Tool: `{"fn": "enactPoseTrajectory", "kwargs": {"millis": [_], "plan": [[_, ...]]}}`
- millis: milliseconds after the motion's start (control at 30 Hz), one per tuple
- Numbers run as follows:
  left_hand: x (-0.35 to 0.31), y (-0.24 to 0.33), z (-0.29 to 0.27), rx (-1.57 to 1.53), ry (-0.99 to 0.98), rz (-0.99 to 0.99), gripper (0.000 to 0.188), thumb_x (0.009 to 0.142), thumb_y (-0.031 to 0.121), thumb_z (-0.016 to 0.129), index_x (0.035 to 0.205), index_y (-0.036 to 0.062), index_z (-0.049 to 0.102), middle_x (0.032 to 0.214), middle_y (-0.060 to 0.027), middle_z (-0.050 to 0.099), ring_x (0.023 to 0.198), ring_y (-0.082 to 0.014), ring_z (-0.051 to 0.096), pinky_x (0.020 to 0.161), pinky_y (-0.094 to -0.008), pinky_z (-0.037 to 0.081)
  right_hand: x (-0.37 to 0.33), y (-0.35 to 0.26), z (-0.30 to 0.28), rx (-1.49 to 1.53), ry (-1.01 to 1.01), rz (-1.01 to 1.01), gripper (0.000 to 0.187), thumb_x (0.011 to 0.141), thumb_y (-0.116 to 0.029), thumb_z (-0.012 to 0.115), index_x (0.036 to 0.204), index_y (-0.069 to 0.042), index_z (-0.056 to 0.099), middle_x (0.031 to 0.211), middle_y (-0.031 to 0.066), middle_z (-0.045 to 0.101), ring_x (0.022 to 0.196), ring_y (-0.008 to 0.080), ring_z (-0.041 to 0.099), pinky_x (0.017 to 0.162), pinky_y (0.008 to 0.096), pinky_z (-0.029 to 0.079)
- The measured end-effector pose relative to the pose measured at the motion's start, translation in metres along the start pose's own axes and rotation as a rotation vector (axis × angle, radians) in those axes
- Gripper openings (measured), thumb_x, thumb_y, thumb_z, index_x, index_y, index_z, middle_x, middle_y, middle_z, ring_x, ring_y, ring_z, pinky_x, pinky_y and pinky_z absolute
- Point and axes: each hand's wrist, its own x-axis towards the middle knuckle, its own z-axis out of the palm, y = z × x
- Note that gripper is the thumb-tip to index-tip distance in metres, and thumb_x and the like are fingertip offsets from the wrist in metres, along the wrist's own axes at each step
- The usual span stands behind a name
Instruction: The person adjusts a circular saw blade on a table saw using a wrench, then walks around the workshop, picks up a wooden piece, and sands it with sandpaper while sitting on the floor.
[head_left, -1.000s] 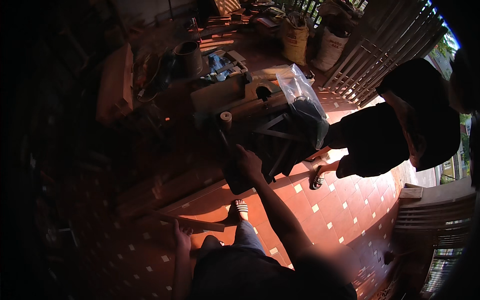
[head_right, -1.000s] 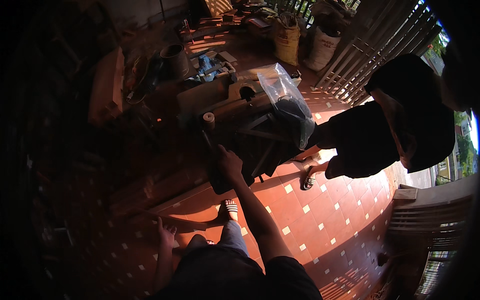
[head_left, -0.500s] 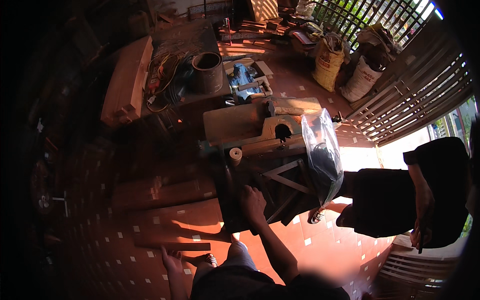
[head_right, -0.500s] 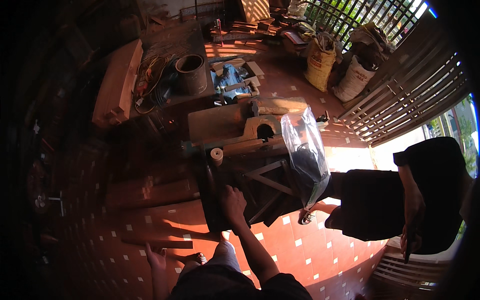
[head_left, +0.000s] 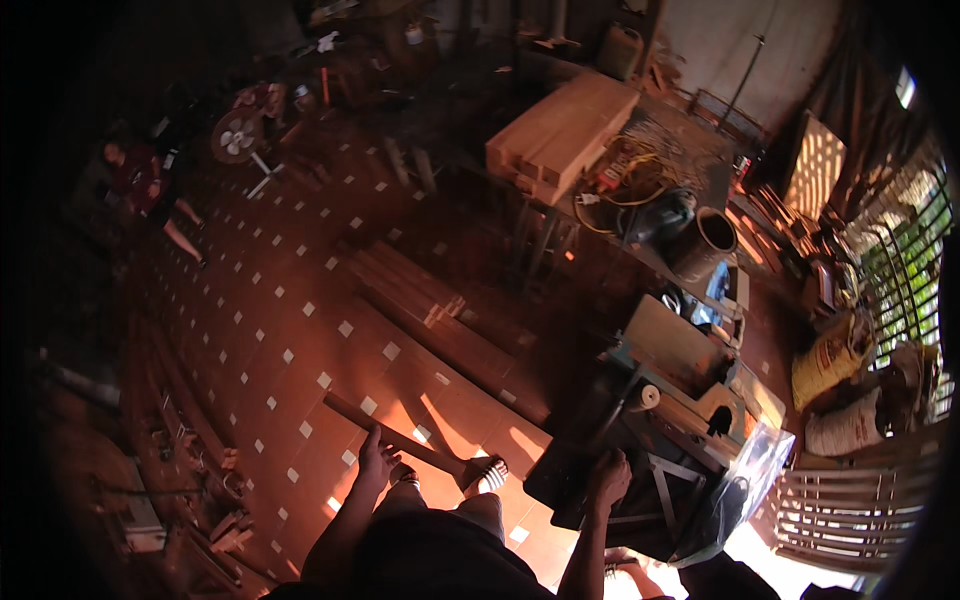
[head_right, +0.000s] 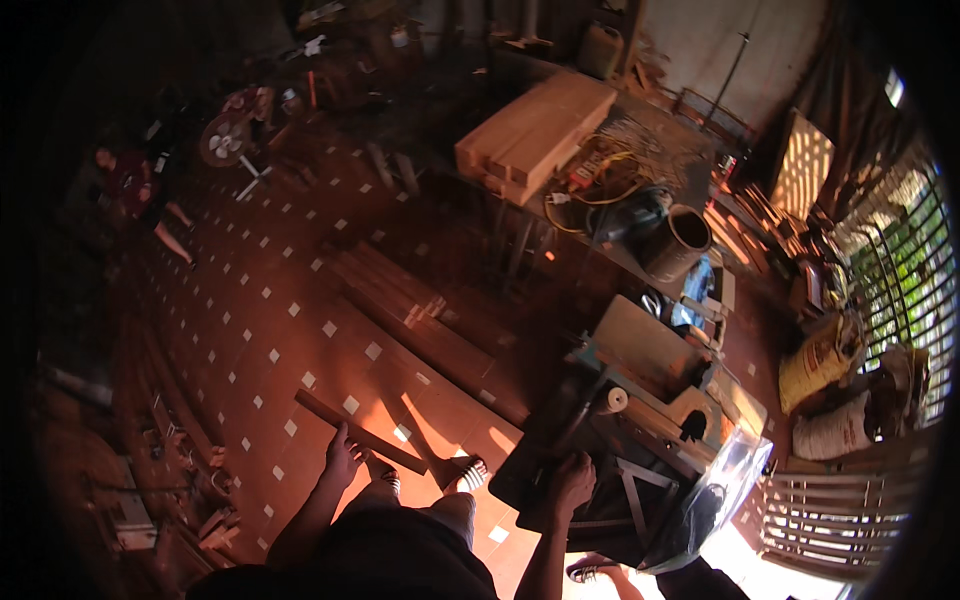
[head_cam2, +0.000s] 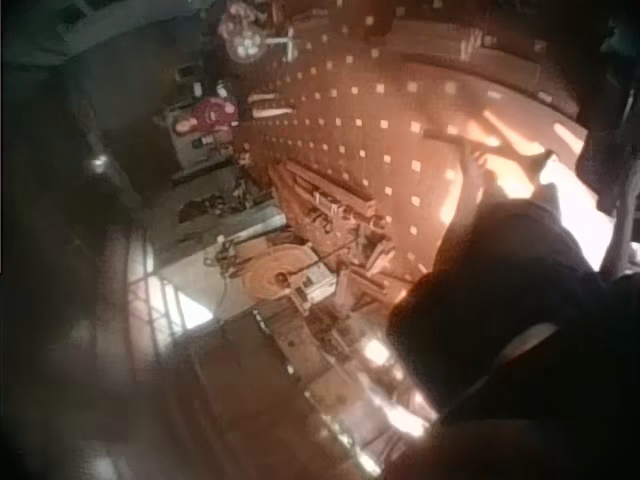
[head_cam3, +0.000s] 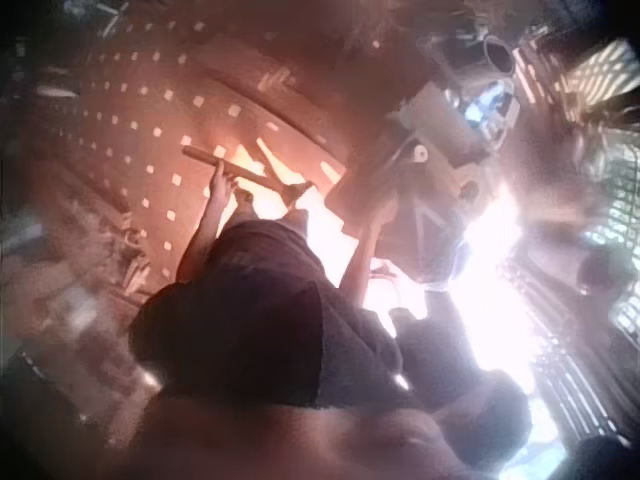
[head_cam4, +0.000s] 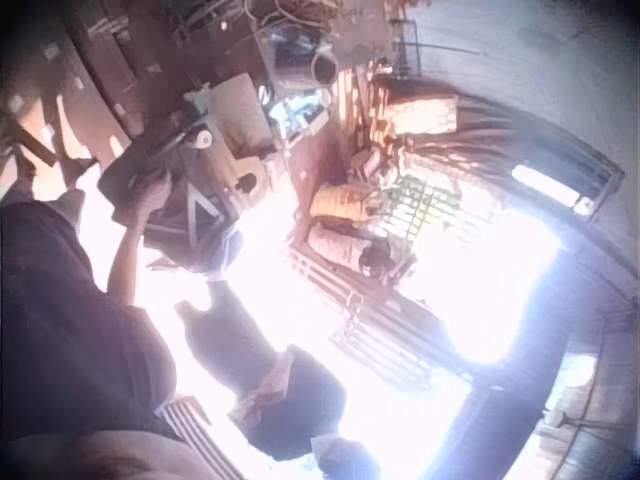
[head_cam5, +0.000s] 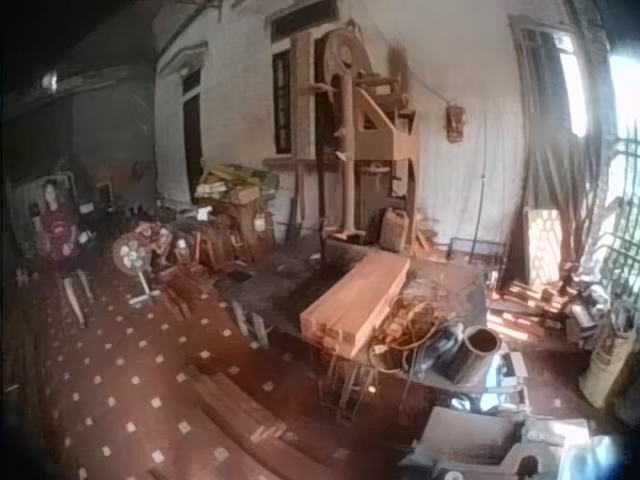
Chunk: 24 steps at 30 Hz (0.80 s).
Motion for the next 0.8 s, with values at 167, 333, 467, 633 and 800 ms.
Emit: {"fn": "enactPoseTrajectory", "kwargs": {"millis": [167,333,467,633,800], "plan": [[-0.004,-0.007,-0.039,-0.119,0.141,-0.004,0.045,0.098,0.055,0.066,0.114,0.0136,0.058,0.101,-0.0054,0.061,0.091,-0.0229,0.065,0.074,-0.0392,0.053,0.002,0.019,0.021,-0.118,-0.014,-0.083,0.026,0.097,-0.024,0.060,0.111,-0.005,0.072,0.103,0.0193,0.072,0.101,0.0406,0.068,0.089,0.0516,0.052],[-0.001,-0.010,-0.082,-0.214,0.138,0.011,0.044,0.099,0.053,0.065,0.114,0.0128,0.058,0.103,-0.0063,0.063,0.090,-0.0220,0.065,0.072,-0.0373,0.051,0.006,0.016,0.022,-0.161,-0.053,-0.044,0.029,0.097,-0.026,0.059,0.115,-0.006,0.072,0.110,0.0160,0.072,0.105,0.0393,0.066,0.093,0.0494,0.051],[-0.004,-0.005,-0.110,-0.264,0.157,0.026,0.042,0.100,0.051,0.066,0.113,0.0119,0.058,0.102,-0.0069,0.064,0.088,-0.0201,0.066,0.069,-0.0345,0.050,0.006,-0.009,0.011,-0.233,-0.089,0.023,0.030,0.096,-0.025,0.062,0.117,-0.006,0.071,0.112,0.0155,0.073,0.104,0.0388,0.068,0.088,0.0513,0.054],[0.005,-0.006,-0.157,-0.336,0.198,-0.005,0.046,0.099,0.056,0.064,0.117,0.0133,0.059,0.108,-0.0090,0.063,0.094,-0.0214,0.061,0.082,-0.0373,0.050,-0.011,-0.004,0.020,-0.287,0.205,-0.168,0.033,0.093,-0.030,0.065,0.114,-0.004,0.069,0.102,0.0186,0.073,0.092,0.0392,0.070,0.077,0.0505,0.056],[0.028,0.009,-0.206,-0.420,0.177,0.038,0.037,0.098,0.054,0.065,0.109,0.0189,0.060,0.099,-0.0016,0.065,0.094,-0.0181,0.064,0.079,-0.0362,0.051,-0.049,-0.060,0.051,-0.118,0.336,-0.465,0.037,0.090,-0.031,0.070,0.116,-0.005,0.070,0.102,0.0197,0.074,0.093,0.0384,0.072,0.079,0.0489,0.057]]}}
